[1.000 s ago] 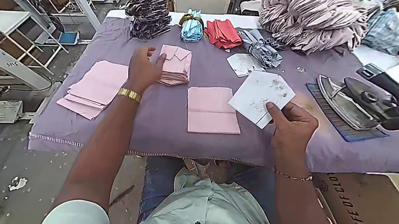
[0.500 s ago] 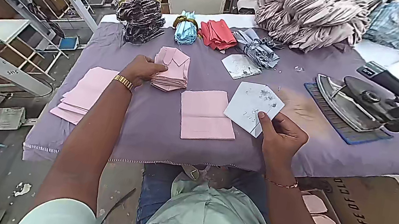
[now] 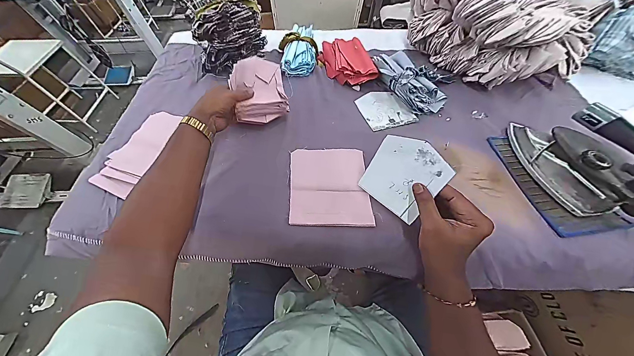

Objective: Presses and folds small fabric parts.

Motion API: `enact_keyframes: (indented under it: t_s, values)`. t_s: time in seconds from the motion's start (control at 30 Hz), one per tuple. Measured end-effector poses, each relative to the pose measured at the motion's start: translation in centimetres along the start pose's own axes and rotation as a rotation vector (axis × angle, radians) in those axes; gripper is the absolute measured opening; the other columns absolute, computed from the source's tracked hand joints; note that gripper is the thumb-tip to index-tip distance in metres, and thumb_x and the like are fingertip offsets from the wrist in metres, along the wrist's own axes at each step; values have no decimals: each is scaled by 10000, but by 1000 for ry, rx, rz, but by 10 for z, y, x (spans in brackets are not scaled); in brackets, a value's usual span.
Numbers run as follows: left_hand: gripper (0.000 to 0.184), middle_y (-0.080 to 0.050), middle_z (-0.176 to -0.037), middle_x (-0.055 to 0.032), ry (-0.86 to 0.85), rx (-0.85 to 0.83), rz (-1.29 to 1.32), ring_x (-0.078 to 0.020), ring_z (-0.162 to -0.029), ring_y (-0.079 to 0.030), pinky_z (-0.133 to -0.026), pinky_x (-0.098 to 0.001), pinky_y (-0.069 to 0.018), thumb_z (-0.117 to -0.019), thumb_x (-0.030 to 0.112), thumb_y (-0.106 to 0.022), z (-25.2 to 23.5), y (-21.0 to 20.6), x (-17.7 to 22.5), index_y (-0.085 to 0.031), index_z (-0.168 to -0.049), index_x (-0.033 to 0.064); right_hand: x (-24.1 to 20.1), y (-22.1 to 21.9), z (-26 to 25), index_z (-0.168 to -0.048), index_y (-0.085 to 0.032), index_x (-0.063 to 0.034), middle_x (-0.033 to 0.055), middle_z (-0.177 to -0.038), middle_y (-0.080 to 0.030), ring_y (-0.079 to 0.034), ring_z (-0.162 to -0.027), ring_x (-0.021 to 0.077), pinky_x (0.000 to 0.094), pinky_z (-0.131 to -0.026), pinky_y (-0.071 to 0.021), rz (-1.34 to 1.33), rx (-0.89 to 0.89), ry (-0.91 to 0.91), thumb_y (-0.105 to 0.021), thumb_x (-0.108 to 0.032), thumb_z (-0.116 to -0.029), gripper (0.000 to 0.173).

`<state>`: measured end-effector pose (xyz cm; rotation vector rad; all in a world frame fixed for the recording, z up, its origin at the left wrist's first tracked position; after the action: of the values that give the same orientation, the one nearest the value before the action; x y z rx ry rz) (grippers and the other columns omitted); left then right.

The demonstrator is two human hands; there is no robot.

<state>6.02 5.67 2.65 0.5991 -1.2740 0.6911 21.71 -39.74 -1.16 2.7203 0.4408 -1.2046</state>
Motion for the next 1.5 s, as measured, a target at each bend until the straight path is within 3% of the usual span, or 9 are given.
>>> enact_keyframes:
  t_s: [0.37, 0.57, 0.73, 0.93, 1.1, 1.2, 1.3, 1.37, 1.5]
  values:
    - [468, -741, -1122, -133, 39, -46, -198, -224, -987, -742, -879, -419, -625, -919, 221, -772, -3, 2, -3, -609, -1298, 1, 0, -2, -1, -953, -762, 15, 26, -787, -750, -681, -651, 69, 242, -626, -596, 13, -11, 3, -756, -34, -899, 73]
    - [1049, -557, -1404, -278, -217, 368, -558, -409, -1221, -606, -1023, -604, -503, -777, 486, -857, 11, -1, 4, -341, -1554, 6, 0, -1, -1, -953, -766, 4, 15, -795, -753, -672, -647, 53, 229, -618, -586, 21, -9, -11, -764, -52, -894, 81]
    - [450, -602, -1421, -176, -866, 281, -969, -288, -1348, -563, -1147, -471, -453, -1029, 263, -535, 47, -39, 9, -578, -1411, 29, 0, -2, 0, -947, -765, 3, 16, -779, -745, -667, -640, 55, 231, -617, -584, 45, -22, -1, -762, -58, -905, 74]
    - [488, -584, -1491, -117, -770, -73, -1389, -259, -1382, -560, -1145, -488, -449, -1097, 327, -374, 45, -69, -24, -586, -1446, 60, -1, -3, 0, -953, -761, 14, 25, -797, -754, -689, -659, 66, 239, -628, -602, 30, -15, 7, -756, -35, -901, 72]
    - [318, -739, -1218, -98, -993, 214, -1009, -215, -1185, -684, -1065, -434, -530, -1051, 267, -538, 52, -48, -9, -747, -1185, 67, 1, -1, 0, -959, -763, 7, 26, -799, -753, -687, -662, 74, 253, -641, -605, 15, 7, 18, -763, -38, -900, 75]
    - [392, -734, -1119, -132, -624, 453, -931, -262, -1036, -709, -933, -496, -571, -1013, 379, -559, 49, -20, 16, -730, -1193, 76, 2, -1, 1, -946, -766, 4, 22, -783, -748, -666, -639, 62, 242, -614, -583, 17, 11, 21, -768, -48, -897, 71]
    - [729, -690, -1162, -264, -116, 359, -794, -429, -1083, -679, -949, -668, -521, -905, 619, -655, 25, 9, 12, -650, -1276, -8, 0, -2, 0, -942, -767, 3, 10, -773, -743, -653, -629, 43, 223, -599, -567, 16, 1, 21, -766, -45, -890, 70]
    - [879, -691, -1131, -276, 17, 300, -758, -415, -1032, -697, -914, -633, -553, -813, 709, -708, 11, 18, 2, -635, -1267, -40, 0, -3, 0, -948, -764, 10, 15, -790, -753, -676, -647, 48, 225, -610, -586, 3, -6, 26, -760, -37, -893, 73]
    - [859, -674, -1170, -275, 133, 201, -730, -371, -1015, -705, -907, -555, -582, -771, 572, -847, 3, 10, 7, -606, -1262, -90, 1, -1, 2, -939, -764, 9, 13, -776, -739, -645, -632, 43, 223, -603, -559, 15, 13, 31, -760, -46, -895, 71]
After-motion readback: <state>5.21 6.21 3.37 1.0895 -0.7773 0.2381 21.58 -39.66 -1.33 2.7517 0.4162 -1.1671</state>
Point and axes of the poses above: each hand's wrist, its own z-axis away from the middle knuckle, its own y-axis out of the back of the hand, x = y × z, the point moved 1 cm from there along -z, towards the middle knuckle
